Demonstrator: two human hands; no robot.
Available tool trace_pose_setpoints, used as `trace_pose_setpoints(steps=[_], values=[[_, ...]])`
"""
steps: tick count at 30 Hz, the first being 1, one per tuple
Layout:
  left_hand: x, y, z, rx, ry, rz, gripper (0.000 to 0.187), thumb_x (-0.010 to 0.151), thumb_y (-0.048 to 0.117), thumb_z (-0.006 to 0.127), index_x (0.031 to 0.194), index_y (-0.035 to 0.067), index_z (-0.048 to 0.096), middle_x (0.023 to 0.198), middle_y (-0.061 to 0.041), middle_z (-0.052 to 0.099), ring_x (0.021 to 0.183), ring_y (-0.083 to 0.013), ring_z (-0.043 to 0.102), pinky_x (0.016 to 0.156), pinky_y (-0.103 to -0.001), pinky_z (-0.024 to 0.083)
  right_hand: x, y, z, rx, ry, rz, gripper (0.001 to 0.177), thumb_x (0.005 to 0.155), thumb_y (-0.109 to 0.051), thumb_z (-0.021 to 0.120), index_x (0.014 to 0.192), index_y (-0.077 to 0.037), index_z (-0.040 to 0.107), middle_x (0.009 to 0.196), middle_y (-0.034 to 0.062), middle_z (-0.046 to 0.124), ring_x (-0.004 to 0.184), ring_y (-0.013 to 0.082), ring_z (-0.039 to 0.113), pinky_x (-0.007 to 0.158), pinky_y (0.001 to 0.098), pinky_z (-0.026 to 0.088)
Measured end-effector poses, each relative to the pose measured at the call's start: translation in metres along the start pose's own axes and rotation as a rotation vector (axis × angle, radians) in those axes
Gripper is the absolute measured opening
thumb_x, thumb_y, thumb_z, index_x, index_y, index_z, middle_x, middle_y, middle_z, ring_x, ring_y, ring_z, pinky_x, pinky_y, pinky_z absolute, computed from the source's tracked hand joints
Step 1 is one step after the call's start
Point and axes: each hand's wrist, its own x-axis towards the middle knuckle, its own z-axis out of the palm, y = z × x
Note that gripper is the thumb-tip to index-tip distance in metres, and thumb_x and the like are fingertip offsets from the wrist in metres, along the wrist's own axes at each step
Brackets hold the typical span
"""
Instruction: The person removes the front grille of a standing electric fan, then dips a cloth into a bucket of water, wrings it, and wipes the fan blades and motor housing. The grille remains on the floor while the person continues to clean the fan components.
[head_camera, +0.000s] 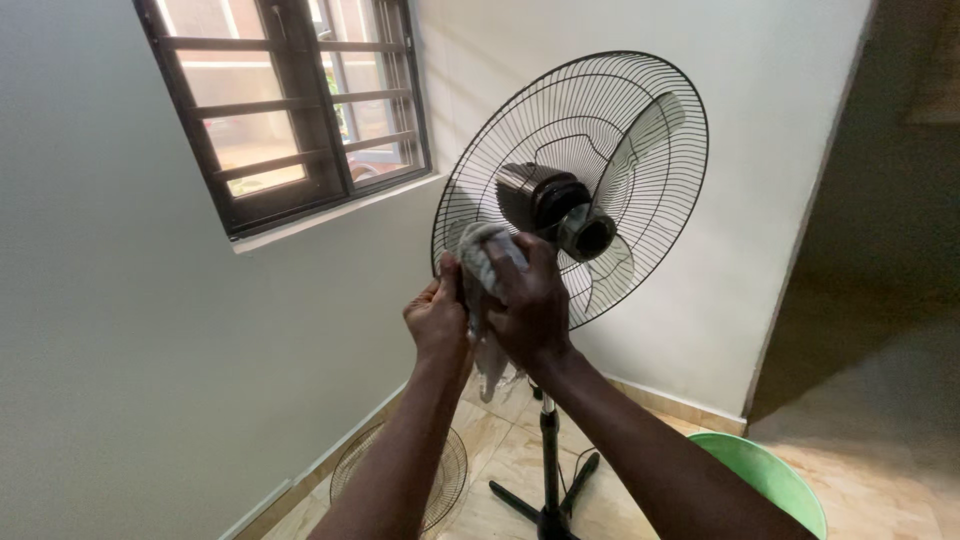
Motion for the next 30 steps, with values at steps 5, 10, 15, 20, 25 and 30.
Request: trace_pose_setpoints(steps=[5, 10, 15, 20, 25, 30], values=[[-0.016, 0.013, 0.015, 0.207, 0.025, 0.056, 0.038, 0.093, 0.036, 0.069, 0.091, -0.001, 0.074, 0.090, -0.016, 0.080, 0.083, -0.0256, 0.080, 0.078, -0.040, 0.069, -0.009, 0.036, -0.030, -0.013, -0.082, 0.413, 0.052, 0.090, -0.021, 0.078, 0.136, -0.005, 0.060, 0.117, 0.0151, 0.056, 0.095, 0.0311, 0.067, 0.073, 0.0410, 0.060], [-0.012, 0.010, 0.015, 0.191, -0.007, 0.030, 0.040, 0.094, 0.037, 0.069, 0.094, -0.003, 0.074, 0.093, -0.015, 0.080, 0.086, -0.0244, 0.080, 0.082, -0.039, 0.066, 0.010, 0.017, -0.017, 0.009, -0.006, 0.414, 0.051, 0.087, -0.018, 0.078, 0.132, -0.002, 0.062, 0.115, 0.0169, 0.054, 0.097, 0.0318, 0.066, 0.074, 0.0413, 0.060], [-0.001, 0.004, 0.010, 0.096, -0.071, -0.002, 0.041, 0.104, 0.033, 0.072, 0.100, -0.008, 0.075, 0.094, -0.014, 0.074, 0.080, -0.0206, 0.067, 0.073, -0.036, 0.054, 0.013, -0.011, -0.006, -0.045, 0.050, 0.008, 0.060, 0.075, -0.009, 0.076, 0.133, -0.008, 0.063, 0.122, 0.0174, 0.053, 0.110, 0.0385, 0.063, 0.087, 0.0459, 0.059], [-0.001, 0.021, 0.016, 0.192, -0.053, 0.079, 0.039, 0.094, 0.034, 0.070, 0.092, -0.005, 0.074, 0.091, -0.018, 0.078, 0.086, -0.0265, 0.078, 0.084, -0.039, 0.067, -0.001, 0.017, -0.022, 0.060, -0.052, 0.249, 0.060, 0.077, -0.006, 0.075, 0.135, -0.007, 0.061, 0.124, 0.0207, 0.053, 0.107, 0.0378, 0.064, 0.078, 0.0432, 0.060], [-0.004, 0.027, 0.012, 0.216, -0.104, 0.026, 0.040, 0.094, 0.035, 0.068, 0.091, -0.005, 0.074, 0.091, -0.018, 0.079, 0.087, -0.0268, 0.079, 0.085, -0.038, 0.067, 0.001, 0.013, -0.018, 0.022, -0.002, 0.350, 0.049, 0.086, -0.012, 0.077, 0.133, -0.008, 0.062, 0.124, 0.0180, 0.055, 0.108, 0.0355, 0.064, 0.083, 0.0439, 0.059], [0.012, 0.020, -0.001, 0.179, -0.192, -0.001, 0.045, 0.112, 0.033, 0.074, 0.097, -0.009, 0.071, 0.085, -0.010, 0.066, 0.074, -0.0188, 0.056, 0.070, -0.035, 0.052, 0.015, -0.014, -0.002, 0.063, 0.014, 0.169, 0.053, 0.082, -0.007, 0.078, 0.133, -0.007, 0.063, 0.126, 0.0215, 0.053, 0.111, 0.0369, 0.061, 0.086, 0.0446, 0.058]])
